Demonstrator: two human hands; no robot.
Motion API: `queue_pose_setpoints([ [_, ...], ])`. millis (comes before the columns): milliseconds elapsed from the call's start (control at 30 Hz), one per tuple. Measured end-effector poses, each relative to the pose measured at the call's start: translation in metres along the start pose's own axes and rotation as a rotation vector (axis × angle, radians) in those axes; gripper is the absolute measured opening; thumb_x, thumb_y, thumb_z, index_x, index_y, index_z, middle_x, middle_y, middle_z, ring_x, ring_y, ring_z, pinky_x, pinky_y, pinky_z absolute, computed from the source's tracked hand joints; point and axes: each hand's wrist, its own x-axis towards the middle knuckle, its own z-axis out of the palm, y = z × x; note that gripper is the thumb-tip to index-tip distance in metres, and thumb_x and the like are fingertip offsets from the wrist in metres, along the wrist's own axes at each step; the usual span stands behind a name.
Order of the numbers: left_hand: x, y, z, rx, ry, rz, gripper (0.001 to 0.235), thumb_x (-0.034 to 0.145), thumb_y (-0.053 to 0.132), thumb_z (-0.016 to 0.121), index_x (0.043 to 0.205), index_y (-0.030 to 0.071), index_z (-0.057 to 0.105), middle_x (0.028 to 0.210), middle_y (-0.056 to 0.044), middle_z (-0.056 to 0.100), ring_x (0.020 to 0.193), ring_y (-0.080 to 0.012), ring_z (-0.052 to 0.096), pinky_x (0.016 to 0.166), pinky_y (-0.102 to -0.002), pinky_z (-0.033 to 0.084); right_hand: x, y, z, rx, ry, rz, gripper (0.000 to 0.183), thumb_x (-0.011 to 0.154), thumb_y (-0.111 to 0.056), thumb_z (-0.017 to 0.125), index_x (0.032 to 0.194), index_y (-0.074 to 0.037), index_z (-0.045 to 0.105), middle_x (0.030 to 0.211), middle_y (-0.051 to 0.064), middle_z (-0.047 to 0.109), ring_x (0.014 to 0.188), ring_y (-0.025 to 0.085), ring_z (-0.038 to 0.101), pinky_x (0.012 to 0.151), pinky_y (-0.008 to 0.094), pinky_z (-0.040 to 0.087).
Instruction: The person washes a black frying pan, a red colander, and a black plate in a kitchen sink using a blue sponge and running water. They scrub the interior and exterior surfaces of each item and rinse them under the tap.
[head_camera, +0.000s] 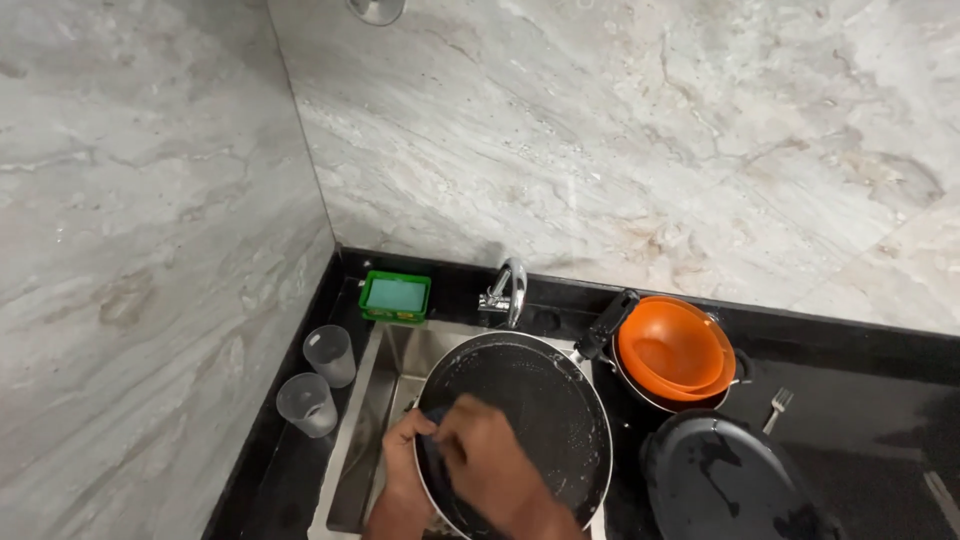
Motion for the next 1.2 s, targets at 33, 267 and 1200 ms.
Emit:
queue_pose_setpoints([
  [33,-0.017,0.003,0.030,0.005,-0.001,-0.007,0.028,0.082,0.019,0.060,0.096,-0.003,0.067,0.086,-0.018,0.072,0.076,-0.0387,0.069,0.075,-0.048,0.057,0.006,0.007,-0.004,0.000,0.008,0.003,0.015,0.074,0.010,0.070,0.085,0.002,0.065,0.090,0.019,0.067,0.085,0.039,0.070,0.072,0.044,0.057],
  [267,-0.058,0.009,0.106,0.046,0.220,-0.066,0.051,0.064,0.019,0.049,0.102,-0.004,0.073,0.091,-0.020,0.077,0.075,-0.0366,0.069,0.074,-0.050,0.056,-0.010,0.075,-0.048,-0.628,0.146,0.114,0.032,0.071,0.012,0.067,0.101,0.002,0.064,0.107,0.022,0.065,0.102,0.040,0.064,0.087,0.043,0.054],
  [1200,-0.029,0.028,0.021,0.234,0.330,-0.036,0.033,0.065,0.021,0.058,0.086,-0.002,0.069,0.077,-0.017,0.069,0.064,-0.0332,0.064,0.065,-0.046,0.056,0.008,0.049,-0.041,-0.579,0.098,-0.188,0.048,0.067,0.015,0.063,0.112,0.000,0.069,0.122,0.019,0.065,0.117,0.037,0.062,0.099,0.039,0.053],
])
